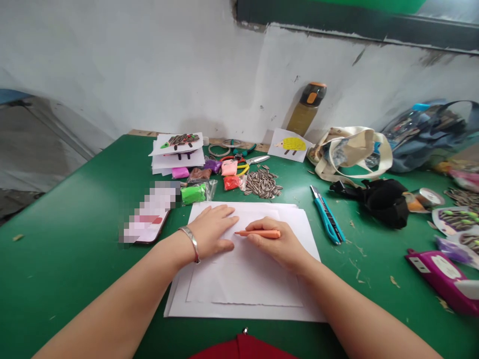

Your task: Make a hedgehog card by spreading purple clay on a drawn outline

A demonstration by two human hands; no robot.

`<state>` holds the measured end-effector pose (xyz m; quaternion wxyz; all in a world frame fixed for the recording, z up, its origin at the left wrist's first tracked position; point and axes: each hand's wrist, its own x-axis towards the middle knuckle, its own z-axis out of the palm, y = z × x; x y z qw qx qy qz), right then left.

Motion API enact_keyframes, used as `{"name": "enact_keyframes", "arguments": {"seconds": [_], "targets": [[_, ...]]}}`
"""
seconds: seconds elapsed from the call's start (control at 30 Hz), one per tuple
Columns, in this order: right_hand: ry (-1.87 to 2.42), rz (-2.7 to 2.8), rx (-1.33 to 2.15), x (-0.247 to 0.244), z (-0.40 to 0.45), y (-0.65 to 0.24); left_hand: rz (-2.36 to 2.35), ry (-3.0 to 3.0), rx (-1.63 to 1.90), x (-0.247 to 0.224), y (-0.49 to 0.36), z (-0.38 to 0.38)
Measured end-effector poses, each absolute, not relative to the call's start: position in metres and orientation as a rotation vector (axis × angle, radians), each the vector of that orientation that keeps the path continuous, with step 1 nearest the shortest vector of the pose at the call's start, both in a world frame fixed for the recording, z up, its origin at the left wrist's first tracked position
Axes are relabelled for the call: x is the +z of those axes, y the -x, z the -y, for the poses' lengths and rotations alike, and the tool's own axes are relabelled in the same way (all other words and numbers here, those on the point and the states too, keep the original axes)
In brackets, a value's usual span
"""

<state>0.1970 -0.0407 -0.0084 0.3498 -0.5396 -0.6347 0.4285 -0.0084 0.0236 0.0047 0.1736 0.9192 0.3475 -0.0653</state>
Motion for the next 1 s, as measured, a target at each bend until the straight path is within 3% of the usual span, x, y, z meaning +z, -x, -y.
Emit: {"name": "enact_keyframes", "arguments": {"seconds": [1.0], "targets": [[1.330, 1.739, 1.087, -0.0108, 0.0394, -0.1978, -1.004, -2.562, -0.265, 0.0094, 0.0057, -0.0233]]}}
